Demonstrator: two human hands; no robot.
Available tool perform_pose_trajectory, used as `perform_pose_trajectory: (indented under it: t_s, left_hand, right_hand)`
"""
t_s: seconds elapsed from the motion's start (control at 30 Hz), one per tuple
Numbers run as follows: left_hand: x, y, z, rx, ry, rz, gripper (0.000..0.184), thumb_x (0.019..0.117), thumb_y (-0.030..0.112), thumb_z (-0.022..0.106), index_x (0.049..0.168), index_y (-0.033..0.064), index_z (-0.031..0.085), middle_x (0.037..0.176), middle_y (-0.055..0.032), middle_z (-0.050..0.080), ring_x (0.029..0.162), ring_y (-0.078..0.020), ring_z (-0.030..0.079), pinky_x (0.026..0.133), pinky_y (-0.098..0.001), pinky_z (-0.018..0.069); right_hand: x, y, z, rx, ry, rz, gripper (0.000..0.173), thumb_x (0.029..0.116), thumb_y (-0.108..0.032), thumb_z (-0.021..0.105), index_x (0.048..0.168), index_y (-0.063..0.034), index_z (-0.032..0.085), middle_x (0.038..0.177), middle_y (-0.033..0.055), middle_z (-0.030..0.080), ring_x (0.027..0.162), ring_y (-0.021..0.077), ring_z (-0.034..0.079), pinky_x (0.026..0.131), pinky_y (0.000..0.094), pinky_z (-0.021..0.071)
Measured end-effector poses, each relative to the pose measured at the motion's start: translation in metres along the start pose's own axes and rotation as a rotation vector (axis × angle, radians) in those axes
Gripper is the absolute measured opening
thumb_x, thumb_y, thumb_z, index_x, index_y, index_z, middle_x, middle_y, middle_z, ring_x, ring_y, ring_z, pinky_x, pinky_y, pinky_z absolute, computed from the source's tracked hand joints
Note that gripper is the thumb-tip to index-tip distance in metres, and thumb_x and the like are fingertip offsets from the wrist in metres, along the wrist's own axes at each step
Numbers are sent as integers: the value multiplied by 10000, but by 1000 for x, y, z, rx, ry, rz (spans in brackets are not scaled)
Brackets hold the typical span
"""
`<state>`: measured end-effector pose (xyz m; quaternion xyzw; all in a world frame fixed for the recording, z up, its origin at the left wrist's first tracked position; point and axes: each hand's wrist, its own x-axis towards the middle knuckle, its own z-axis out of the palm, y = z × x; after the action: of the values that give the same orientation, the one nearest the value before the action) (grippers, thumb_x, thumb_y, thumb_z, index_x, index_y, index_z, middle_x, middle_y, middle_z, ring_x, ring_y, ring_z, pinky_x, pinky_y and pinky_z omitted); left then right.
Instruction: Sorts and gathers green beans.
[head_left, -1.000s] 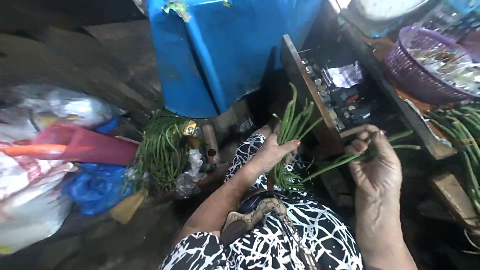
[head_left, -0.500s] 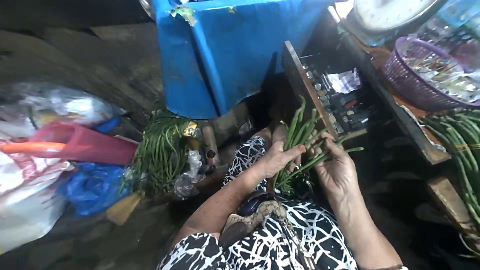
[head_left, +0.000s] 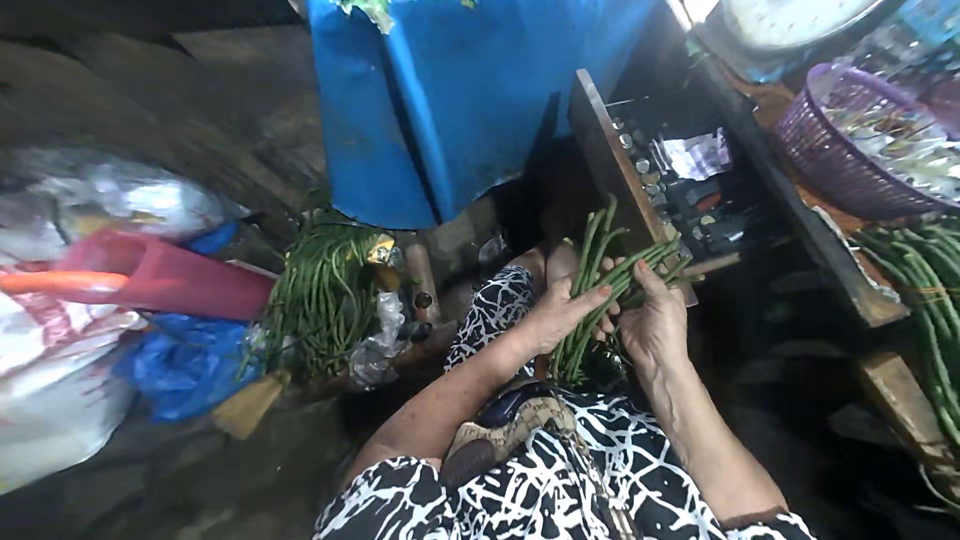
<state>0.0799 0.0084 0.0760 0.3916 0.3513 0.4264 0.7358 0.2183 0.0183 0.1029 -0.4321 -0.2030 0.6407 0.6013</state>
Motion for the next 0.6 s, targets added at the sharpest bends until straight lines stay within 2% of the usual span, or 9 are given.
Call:
perform_pose_trajectory:
  t_s: [0.07, 0.13, 0.2, 0.27, 0.3, 0.4, 0.5, 0.53, 0.6]
  left_hand:
    - [1, 0, -1, -21, 26, 20, 292, 1069, 166, 508, 1315, 10, 537, 959, -108, 727, 757, -185, 725, 705, -315, 630]
    - [1, 1, -1, 4, 68, 2, 215, 1061, 125, 528, 1220, -15, 566, 946, -107, 735, 755, -182, 731, 700, -313, 633]
    - [1, 2, -1, 72, 105, -37, 200, 1048, 101, 567, 1210, -16, 576, 904, -91, 735, 679, -144, 705, 634, -272, 610]
    - [2, 4, -2, 95, 107, -54, 246, 1041, 93, 575, 1265, -9, 584, 883, -88, 727, 640, -137, 687, 600, -255, 597]
    - [2, 4, -3, 102, 106, -65, 237, 1039, 96, 579, 1249, -15, 589, 866, -91, 726, 634, -143, 691, 598, -260, 603]
    - [1, 4, -2, 128, 109, -104, 183, 1029, 107, 605, 1157, -24, 598, 802, -81, 709, 630, -149, 704, 618, -274, 624]
    - [1, 5, 0, 115, 95, -95, 202, 1028, 96, 599, 1187, -29, 602, 832, -85, 715, 673, -159, 721, 669, -295, 639]
    - [2, 4, 0, 102, 95, -69, 202, 1029, 91, 591, 1186, -33, 611, 852, -90, 720, 703, -164, 727, 693, -305, 642]
    - [4, 0, -4, 113, 160, 2, 136, 1019, 99, 611, 1086, -14, 644, 869, -76, 724, 773, -148, 721, 761, -313, 630]
  right_hand:
    - [3, 0, -2, 4, 14, -15, 178, 1094, -129, 435, 1137, -35, 580, 893, 121, 739, 695, 190, 736, 595, 332, 635]
    - [6, 3, -3, -5, 19, -26, 174, 1090, -127, 445, 1116, -47, 598, 867, 88, 717, 696, 169, 719, 596, 317, 627]
    - [8, 5, -3, -13, 20, -28, 132, 1082, -102, 458, 1098, -42, 575, 846, 87, 701, 697, 169, 714, 615, 325, 629]
    - [7, 5, -4, -31, -5, -27, 145, 1078, -90, 463, 1122, -36, 590, 901, 97, 723, 756, 170, 729, 670, 331, 637]
    - [7, 6, -5, -54, -25, -39, 139, 1076, -81, 464, 1139, -31, 579, 942, 110, 741, 784, 175, 743, 683, 330, 641]
    - [6, 12, -8, -120, -78, -115, 132, 1005, -31, 558, 1111, -15, 636, 888, 99, 719, 723, 149, 709, 635, 309, 623]
    - [7, 11, -8, -121, -66, -138, 99, 991, -12, 565, 1067, -12, 629, 829, 105, 721, 675, 161, 707, 595, 315, 615]
    - [8, 9, -9, -113, -62, -144, 113, 1004, -14, 544, 1088, -19, 619, 830, 100, 726, 685, 167, 715, 612, 322, 622]
    - [11, 3, -12, -92, -66, -169, 171, 1019, -18, 501, 1161, -36, 593, 834, 73, 715, 730, 172, 719, 713, 355, 635]
